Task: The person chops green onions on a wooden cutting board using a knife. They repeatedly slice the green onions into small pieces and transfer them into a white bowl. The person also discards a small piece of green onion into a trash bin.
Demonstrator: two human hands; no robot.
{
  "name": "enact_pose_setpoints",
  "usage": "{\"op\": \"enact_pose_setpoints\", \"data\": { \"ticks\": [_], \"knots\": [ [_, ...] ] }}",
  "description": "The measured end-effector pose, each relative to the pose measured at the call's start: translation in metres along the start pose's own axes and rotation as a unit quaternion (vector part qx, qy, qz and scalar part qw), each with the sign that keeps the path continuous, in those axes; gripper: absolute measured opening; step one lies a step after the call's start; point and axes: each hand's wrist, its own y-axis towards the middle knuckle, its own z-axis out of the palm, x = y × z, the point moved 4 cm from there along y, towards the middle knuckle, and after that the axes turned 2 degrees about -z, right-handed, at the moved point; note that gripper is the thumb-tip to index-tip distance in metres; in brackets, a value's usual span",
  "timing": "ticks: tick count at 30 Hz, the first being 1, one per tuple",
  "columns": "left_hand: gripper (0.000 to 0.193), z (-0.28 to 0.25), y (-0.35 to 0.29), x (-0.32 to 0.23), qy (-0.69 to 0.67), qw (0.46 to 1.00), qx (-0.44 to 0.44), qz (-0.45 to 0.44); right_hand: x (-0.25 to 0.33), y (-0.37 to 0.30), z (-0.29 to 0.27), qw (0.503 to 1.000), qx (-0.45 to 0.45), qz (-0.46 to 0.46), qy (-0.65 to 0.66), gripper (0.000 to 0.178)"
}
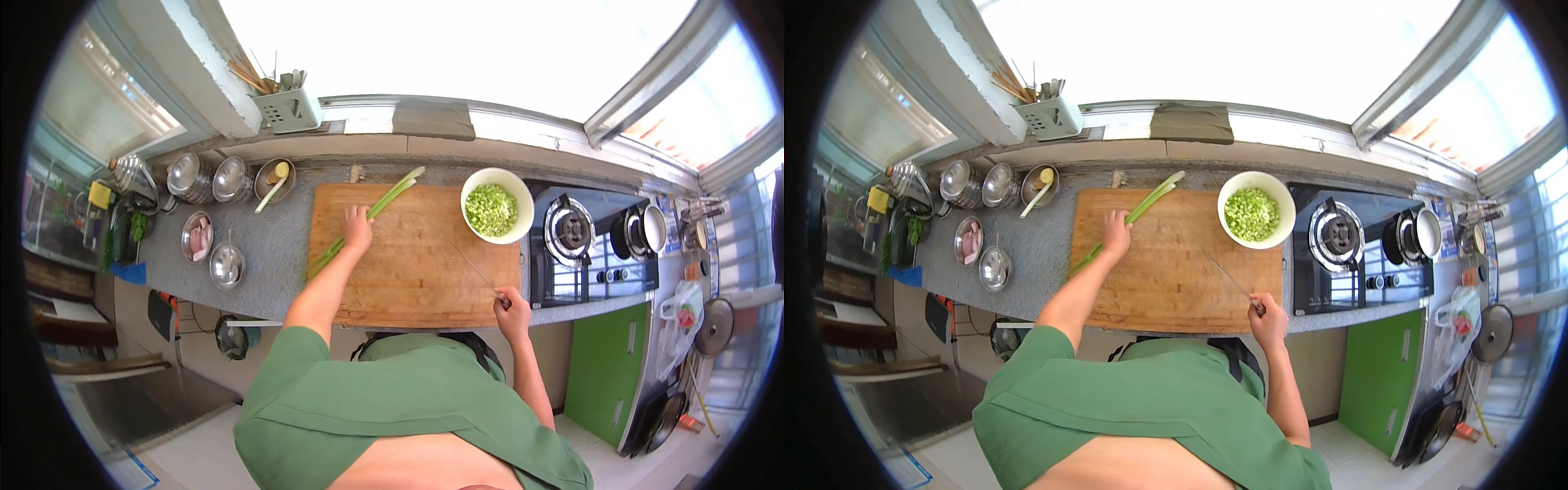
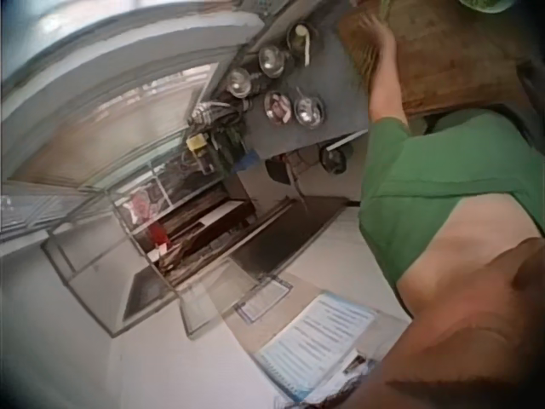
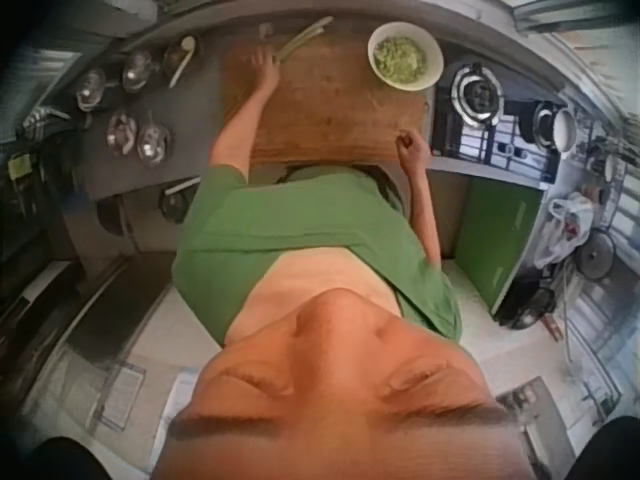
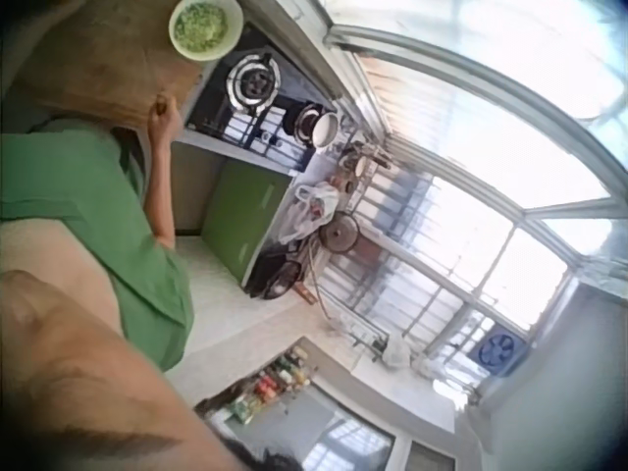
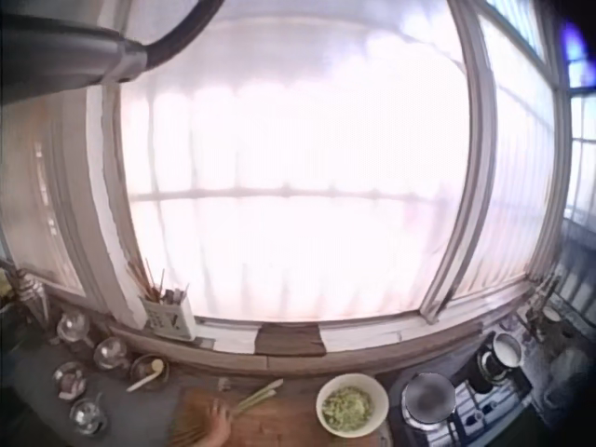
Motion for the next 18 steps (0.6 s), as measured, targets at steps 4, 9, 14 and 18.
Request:
{"op": "enact_pose_setpoints", "data": {
  "ticks": [4,9,14,18],
  "knots": [
    [0.030,-0.021,-0.064,-0.027,-0.052,0.996,0.040,0.062,0.001,-0.012,0.020,0.999,-0.006,0.041,0.019,0.016],
    [0.012,-0.063,-0.124,-0.049,-0.092,0.982,0.083,0.139,-0.001,-0.021,0.045,0.995,-0.006,0.095,-0.003,0.020],
    [0.005,-0.058,-0.125,-0.048,-0.088,0.983,0.069,0.143,0.000,-0.032,0.054,0.985,-0.007,0.174,-0.010,0.031],
    [0.002,-0.050,-0.109,-0.056,-0.094,0.983,0.077,0.139,-0.007,-0.041,0.050,0.979,-0.038,0.199,-0.020,0.034]
  ]
}}
